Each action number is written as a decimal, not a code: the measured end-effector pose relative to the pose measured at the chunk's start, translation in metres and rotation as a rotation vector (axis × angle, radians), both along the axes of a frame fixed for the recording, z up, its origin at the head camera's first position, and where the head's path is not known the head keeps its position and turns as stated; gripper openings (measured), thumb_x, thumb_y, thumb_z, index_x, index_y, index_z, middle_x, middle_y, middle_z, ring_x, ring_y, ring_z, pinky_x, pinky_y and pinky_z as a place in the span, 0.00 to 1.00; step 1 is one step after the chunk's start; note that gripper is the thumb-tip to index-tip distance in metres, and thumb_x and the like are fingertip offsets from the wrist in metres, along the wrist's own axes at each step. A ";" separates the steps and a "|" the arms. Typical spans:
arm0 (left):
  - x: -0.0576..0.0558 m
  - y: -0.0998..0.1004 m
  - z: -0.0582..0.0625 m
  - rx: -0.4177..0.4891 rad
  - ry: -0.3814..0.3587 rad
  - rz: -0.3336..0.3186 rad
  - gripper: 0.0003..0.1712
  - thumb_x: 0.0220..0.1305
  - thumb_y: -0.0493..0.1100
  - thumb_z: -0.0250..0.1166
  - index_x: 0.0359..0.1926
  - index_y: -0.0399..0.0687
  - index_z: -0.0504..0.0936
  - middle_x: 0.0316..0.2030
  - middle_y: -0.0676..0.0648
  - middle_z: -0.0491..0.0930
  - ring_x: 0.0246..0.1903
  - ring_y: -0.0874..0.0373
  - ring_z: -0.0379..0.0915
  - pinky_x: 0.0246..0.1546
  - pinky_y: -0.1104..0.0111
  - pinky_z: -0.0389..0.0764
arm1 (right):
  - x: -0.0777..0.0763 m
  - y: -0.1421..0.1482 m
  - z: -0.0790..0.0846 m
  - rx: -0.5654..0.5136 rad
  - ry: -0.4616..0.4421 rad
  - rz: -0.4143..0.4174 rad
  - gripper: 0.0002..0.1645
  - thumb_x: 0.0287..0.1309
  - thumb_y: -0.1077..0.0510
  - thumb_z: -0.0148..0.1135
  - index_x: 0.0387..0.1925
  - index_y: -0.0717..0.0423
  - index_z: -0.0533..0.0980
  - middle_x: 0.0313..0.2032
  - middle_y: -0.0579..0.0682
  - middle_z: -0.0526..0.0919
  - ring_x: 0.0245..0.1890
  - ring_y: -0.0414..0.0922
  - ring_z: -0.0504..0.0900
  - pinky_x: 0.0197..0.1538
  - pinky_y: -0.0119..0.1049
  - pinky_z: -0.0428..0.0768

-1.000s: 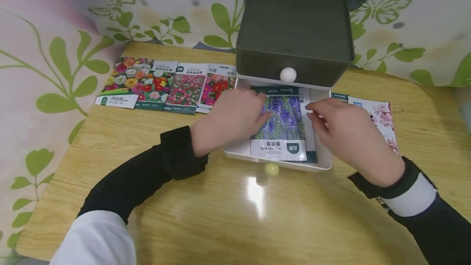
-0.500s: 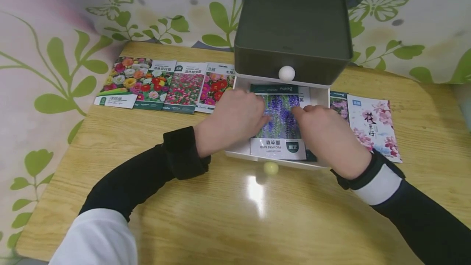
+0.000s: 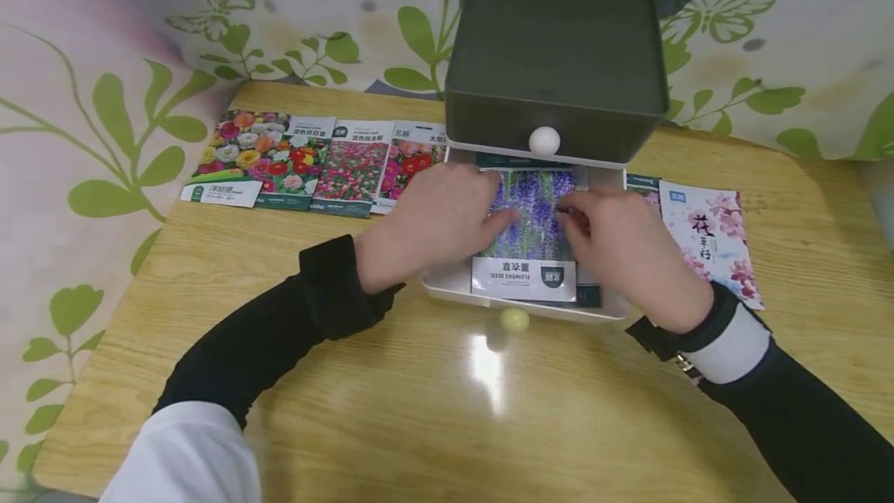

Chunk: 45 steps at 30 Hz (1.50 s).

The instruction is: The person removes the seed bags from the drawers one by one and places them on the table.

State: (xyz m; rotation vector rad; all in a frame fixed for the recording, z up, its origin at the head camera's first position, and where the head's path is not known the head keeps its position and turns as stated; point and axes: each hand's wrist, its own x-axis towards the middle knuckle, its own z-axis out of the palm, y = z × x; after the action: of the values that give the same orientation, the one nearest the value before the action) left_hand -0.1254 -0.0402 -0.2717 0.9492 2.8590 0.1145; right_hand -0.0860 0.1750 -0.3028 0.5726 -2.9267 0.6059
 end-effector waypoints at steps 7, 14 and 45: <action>-0.002 -0.005 0.004 0.137 -0.020 0.056 0.24 0.71 0.61 0.58 0.47 0.46 0.81 0.33 0.50 0.78 0.30 0.57 0.73 0.30 0.65 0.74 | -0.002 0.007 0.004 -0.119 -0.057 -0.050 0.12 0.62 0.57 0.67 0.42 0.63 0.84 0.34 0.55 0.81 0.30 0.48 0.80 0.32 0.43 0.76; -0.004 -0.008 0.007 0.267 -0.076 0.112 0.21 0.68 0.60 0.64 0.46 0.48 0.79 0.39 0.52 0.76 0.33 0.58 0.70 0.33 0.67 0.72 | -0.002 0.014 0.008 -0.253 -0.132 -0.101 0.11 0.62 0.55 0.69 0.42 0.57 0.85 0.34 0.51 0.83 0.31 0.47 0.80 0.32 0.40 0.73; 0.014 0.015 0.010 0.611 -0.448 -0.229 0.12 0.70 0.47 0.65 0.49 0.48 0.83 0.46 0.55 0.80 0.42 0.71 0.77 0.42 0.76 0.77 | 0.053 0.086 0.001 -0.484 -0.311 -0.384 0.20 0.67 0.51 0.64 0.58 0.51 0.78 0.59 0.47 0.71 0.36 0.28 0.82 0.35 0.24 0.80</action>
State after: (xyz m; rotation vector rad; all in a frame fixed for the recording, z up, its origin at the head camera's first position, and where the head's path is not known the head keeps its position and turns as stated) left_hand -0.1116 -0.0252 -0.2612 1.1507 2.3030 1.0704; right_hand -0.0329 0.2610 -0.3019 -0.1461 -2.8583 1.3810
